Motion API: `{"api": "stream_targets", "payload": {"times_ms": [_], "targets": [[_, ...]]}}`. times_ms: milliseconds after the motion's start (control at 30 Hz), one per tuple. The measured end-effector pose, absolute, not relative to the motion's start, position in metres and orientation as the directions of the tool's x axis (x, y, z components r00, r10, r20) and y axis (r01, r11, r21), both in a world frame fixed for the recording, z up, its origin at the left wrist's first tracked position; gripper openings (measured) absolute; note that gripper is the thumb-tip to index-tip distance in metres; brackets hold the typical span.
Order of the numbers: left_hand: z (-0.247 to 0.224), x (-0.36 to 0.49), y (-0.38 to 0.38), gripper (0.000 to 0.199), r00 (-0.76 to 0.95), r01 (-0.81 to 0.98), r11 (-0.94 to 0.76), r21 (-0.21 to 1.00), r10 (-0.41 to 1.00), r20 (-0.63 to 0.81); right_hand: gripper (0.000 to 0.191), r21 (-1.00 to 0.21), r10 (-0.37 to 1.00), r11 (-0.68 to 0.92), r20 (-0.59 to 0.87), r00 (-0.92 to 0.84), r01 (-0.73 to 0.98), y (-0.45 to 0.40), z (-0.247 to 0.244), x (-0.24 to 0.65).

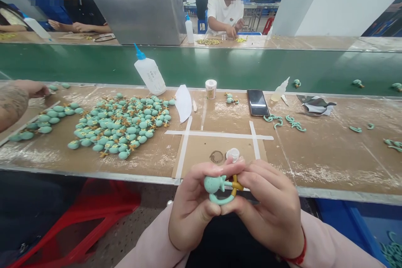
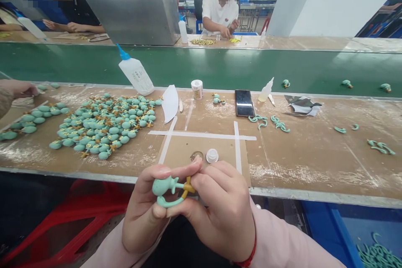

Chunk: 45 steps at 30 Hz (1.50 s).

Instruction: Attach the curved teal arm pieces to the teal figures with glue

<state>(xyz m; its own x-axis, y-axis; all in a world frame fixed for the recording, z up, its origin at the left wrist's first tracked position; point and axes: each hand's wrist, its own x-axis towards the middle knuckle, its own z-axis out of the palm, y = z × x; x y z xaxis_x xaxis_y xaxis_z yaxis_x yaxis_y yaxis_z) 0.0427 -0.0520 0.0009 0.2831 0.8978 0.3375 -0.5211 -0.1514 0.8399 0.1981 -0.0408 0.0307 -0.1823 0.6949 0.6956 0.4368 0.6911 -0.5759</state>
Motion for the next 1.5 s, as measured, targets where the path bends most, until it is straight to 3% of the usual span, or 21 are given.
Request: {"api": "stream_targets", "payload": {"times_ms": [500,800,1500], "targets": [[-0.001,0.043,-0.043,0.029,0.282,-0.492,-0.145,0.858,0.906,0.315,0.030,-0.589,0.697,0.669,0.708,-0.110,0.452,-0.039,0.031,0.196],[0.003,0.050,-0.045,0.029,0.299,-0.492,-0.185,0.851,0.882,0.365,0.018,-0.599,0.703,0.674,0.701,-0.124,0.432,-0.043,0.031,0.202],[-0.002,0.053,-0.043,0.030,0.292,-0.500,-0.165,0.850,0.892,0.345,0.020,-0.597,0.703,0.665,0.704,-0.105,0.449,-0.040,0.030,0.204]]}}
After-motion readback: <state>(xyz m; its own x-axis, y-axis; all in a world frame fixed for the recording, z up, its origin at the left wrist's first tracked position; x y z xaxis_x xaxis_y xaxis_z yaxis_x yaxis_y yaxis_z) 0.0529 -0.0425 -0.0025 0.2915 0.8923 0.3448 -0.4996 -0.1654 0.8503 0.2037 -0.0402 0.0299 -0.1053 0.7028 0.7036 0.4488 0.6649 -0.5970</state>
